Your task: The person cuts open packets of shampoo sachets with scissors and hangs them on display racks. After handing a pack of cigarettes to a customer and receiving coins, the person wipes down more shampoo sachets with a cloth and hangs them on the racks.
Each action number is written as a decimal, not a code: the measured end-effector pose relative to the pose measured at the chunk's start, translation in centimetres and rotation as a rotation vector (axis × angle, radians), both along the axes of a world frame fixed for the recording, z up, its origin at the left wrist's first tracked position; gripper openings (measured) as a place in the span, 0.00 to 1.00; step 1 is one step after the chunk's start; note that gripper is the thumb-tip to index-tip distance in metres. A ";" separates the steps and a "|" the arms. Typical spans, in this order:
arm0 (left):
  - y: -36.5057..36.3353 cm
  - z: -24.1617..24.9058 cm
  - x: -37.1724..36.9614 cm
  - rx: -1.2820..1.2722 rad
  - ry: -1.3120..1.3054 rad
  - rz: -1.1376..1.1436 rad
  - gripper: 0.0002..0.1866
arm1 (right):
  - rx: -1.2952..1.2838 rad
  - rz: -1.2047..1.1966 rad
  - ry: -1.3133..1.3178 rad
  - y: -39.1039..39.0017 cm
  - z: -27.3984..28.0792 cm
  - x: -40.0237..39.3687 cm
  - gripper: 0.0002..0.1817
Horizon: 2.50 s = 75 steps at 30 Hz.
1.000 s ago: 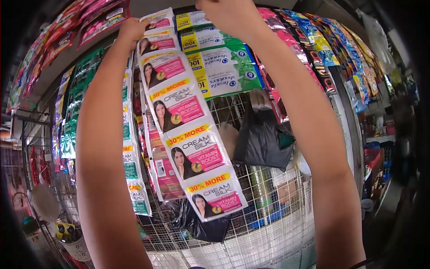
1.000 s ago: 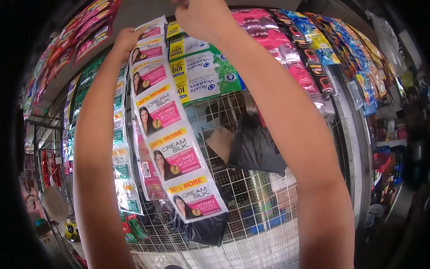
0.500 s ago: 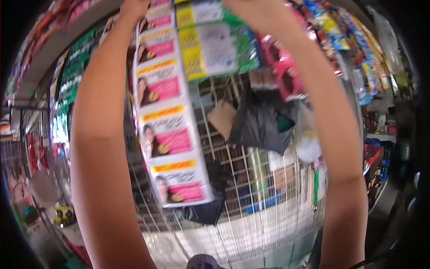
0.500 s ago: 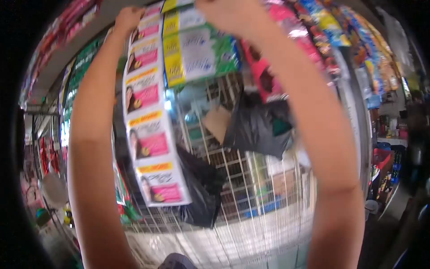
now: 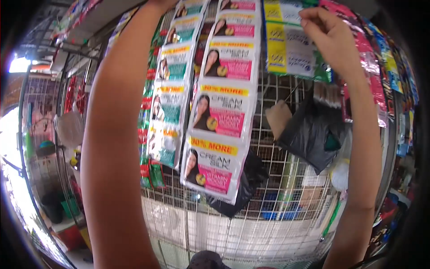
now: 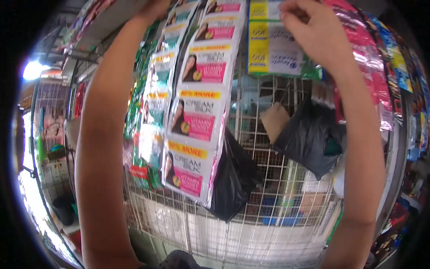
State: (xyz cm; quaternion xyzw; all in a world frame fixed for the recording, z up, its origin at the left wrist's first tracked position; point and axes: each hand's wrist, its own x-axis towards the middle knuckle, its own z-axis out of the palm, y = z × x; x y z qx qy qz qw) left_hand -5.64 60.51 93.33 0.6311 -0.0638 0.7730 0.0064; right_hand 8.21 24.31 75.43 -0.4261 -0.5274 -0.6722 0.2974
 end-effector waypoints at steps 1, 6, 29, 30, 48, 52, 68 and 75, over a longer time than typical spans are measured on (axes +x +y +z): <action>1.5 0.1 0.6 -0.021 0.166 -0.131 0.23 | -0.021 0.070 0.006 -0.2 0.0 -0.1 0.14; 0.4 -3.0 3.1 -0.242 0.387 -0.608 0.23 | 0.028 0.040 -0.006 -1.3 0.5 -0.2 0.14; -3.1 -2.9 7.8 -0.076 -0.042 -0.327 0.45 | 0.042 -0.237 -0.072 -2.9 -7.9 1.3 0.10; -3.7 -3.4 7.4 -0.100 -0.081 -0.295 0.48 | 0.055 -0.247 -0.069 -3.2 -8.9 1.1 0.10; -4.6 -6.1 5.9 0.056 -0.095 -0.104 0.32 | 0.518 0.099 0.142 -10.1 -23.4 -1.1 0.07; -3.7 -12.7 2.4 0.004 -0.132 -0.326 0.22 | 0.356 0.415 0.227 -10.2 -29.1 2.6 0.22; -6.2 -44.1 0.8 -0.308 -0.574 -0.427 0.12 | -0.496 0.821 0.932 -1.8 -39.2 12.1 0.07; -6.3 -70.0 10.1 -0.968 -0.896 -1.158 0.32 | -1.026 0.899 1.018 5.9 -47.9 13.4 0.21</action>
